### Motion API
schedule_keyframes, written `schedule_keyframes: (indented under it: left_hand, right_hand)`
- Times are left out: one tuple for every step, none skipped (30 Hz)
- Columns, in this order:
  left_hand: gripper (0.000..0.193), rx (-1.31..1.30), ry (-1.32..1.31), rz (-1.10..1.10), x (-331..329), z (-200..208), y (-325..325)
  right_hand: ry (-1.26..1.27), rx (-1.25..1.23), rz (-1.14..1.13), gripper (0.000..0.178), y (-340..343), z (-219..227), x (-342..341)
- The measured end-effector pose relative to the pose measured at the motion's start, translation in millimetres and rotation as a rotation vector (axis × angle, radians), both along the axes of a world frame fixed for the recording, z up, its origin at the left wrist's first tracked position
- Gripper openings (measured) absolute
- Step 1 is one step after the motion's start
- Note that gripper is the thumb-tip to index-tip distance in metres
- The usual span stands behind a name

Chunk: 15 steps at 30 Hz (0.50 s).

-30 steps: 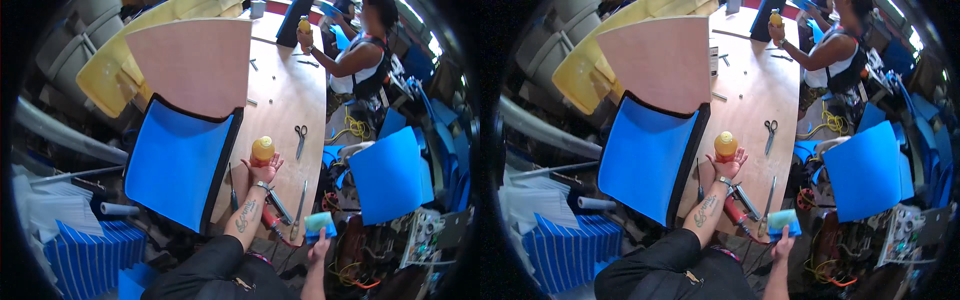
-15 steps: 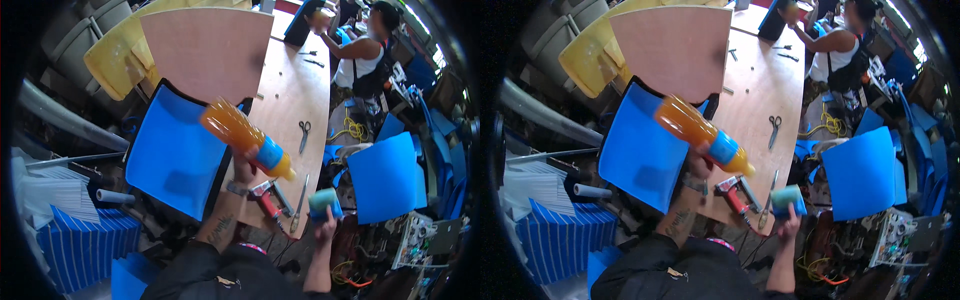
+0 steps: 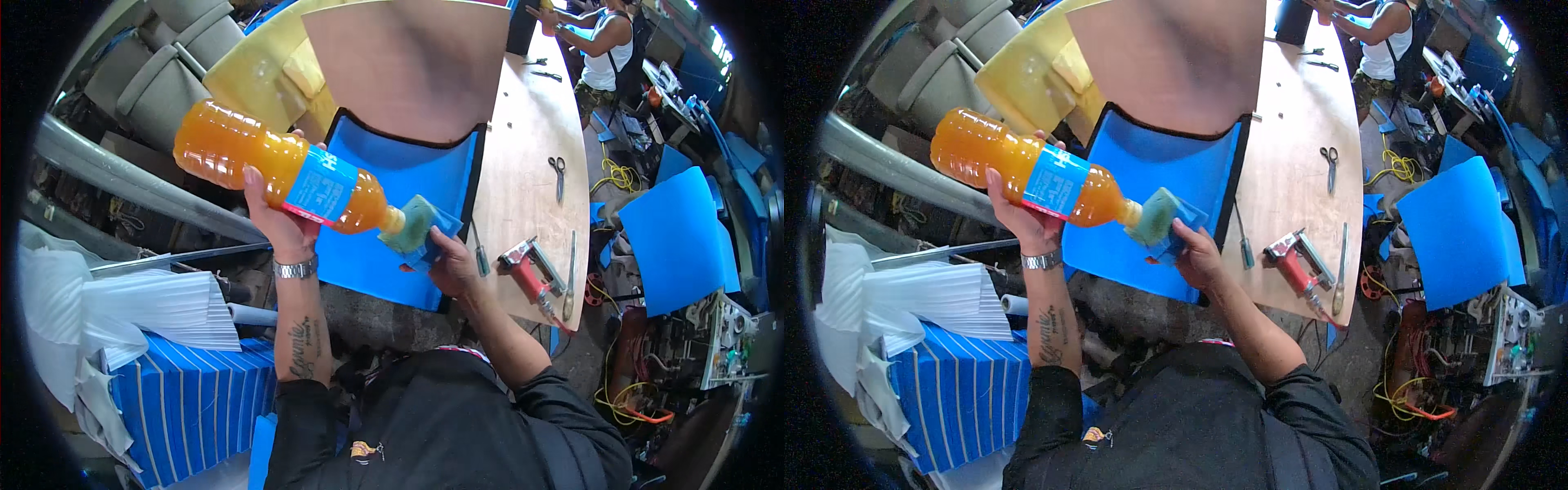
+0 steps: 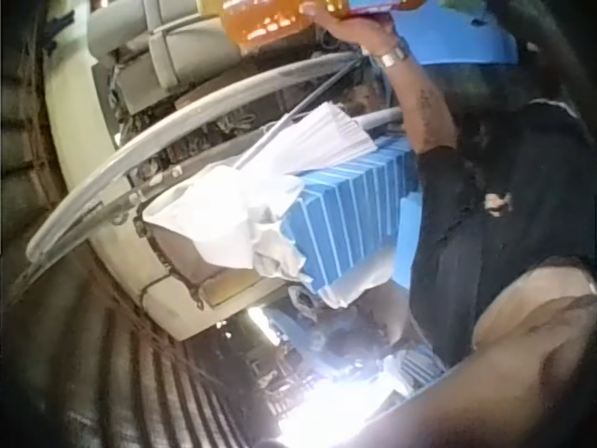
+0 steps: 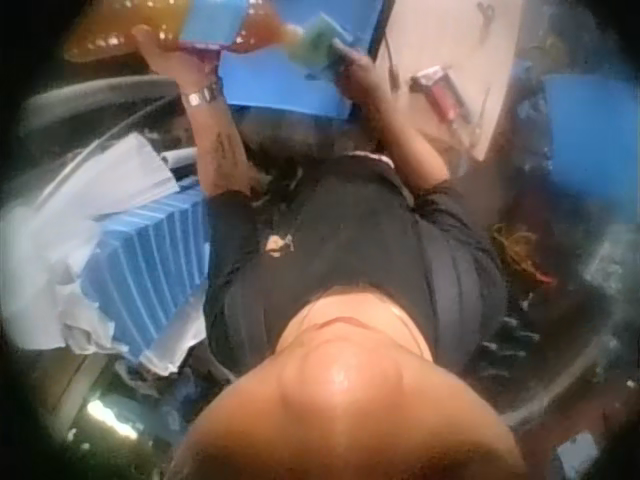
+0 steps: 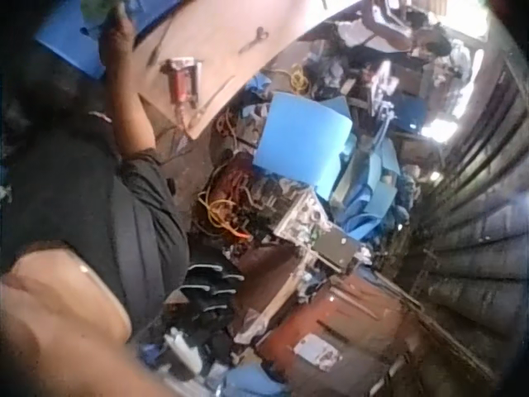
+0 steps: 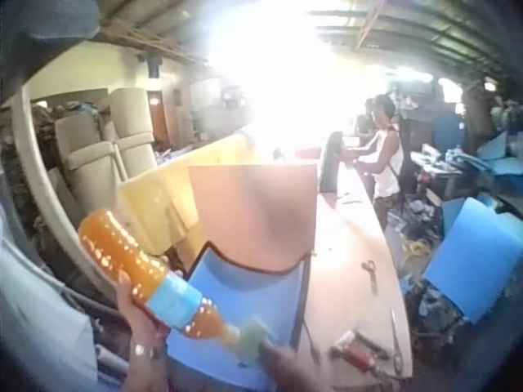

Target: The person cleans a blue upholstered chair back by first applying a liquid from a bottle and wiping it with a sponge. They then use a knife to scrape the black edge trim of the chair. Finally, they apply more liquid and wipe the surface again with the sponge.

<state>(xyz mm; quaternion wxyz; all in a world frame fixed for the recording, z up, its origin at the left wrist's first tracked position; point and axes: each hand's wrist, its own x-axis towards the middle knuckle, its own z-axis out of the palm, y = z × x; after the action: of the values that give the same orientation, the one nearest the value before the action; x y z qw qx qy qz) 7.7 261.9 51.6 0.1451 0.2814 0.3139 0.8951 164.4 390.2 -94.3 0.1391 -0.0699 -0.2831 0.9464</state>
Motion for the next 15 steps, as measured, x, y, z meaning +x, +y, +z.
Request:
schedule_keyframes:
  left_hand:
    - [0.061,0.003,-0.025,0.012,-9,-2,-16]
    - [0.060,0.006,-0.049,0.022,-19,-5,-29]
    - [0.059,0.002,-0.066,0.034,-28,-5,-40]
    - [0.063,-0.019,-0.097,0.071,-34,-5,-47]
    - [0.063,-0.023,-0.113,0.078,-41,-6,-55]
    - [0.062,-0.033,-0.132,0.078,-47,-7,-61]
    - [0.062,-0.043,-0.151,0.077,-51,-7,-63]
    - [0.061,-0.072,-0.142,0.148,-51,-6,-67]
    - [0.061,-0.045,-0.142,0.052,-68,-19,-69]
    - [0.061,-0.048,-0.156,0.026,-69,-18,-69]
    - [0.061,-0.051,-0.171,0.001,-70,-16,-67]
    - [0.060,-0.057,-0.173,-0.022,-71,-16,-66]
    - [0.058,-0.062,-0.177,-0.043,-71,-16,-64]
    - [0.057,-0.067,-0.181,-0.062,-72,-17,-59]
    - [0.056,-0.084,-0.174,-0.031,-75,-18,-53]
  right_hand:
    - [0.003,-0.024,0.021,0.043,-18,0,-8]
    - [0.007,0.005,0.016,0.043,-34,3,-13]
    - [0.007,0.000,0.019,0.042,-48,5,-19]
    - [0.008,-0.004,0.018,0.042,-59,6,-24]
    - [0.009,-0.008,0.016,0.041,-68,7,-29]
    - [0.011,-0.007,0.010,0.041,-76,7,-32]
    - [0.013,-0.006,0.003,0.041,-82,8,-34]
    - [0.014,-0.004,-0.005,0.040,-87,9,-35]
    - [0.011,-0.006,-0.011,0.040,-88,8,-37]
    - [0.002,-0.008,-0.010,0.040,-90,6,-39]
    - [-0.008,-0.010,-0.009,0.040,-90,5,-41]
    - [-0.008,-0.016,-0.014,0.040,-91,8,-44]
    - [0.013,-0.035,-0.012,0.040,-90,9,-45]
    - [0.033,-0.054,-0.008,0.040,-89,9,-45]
    - [0.061,-0.073,0.004,0.041,-85,9,-48]
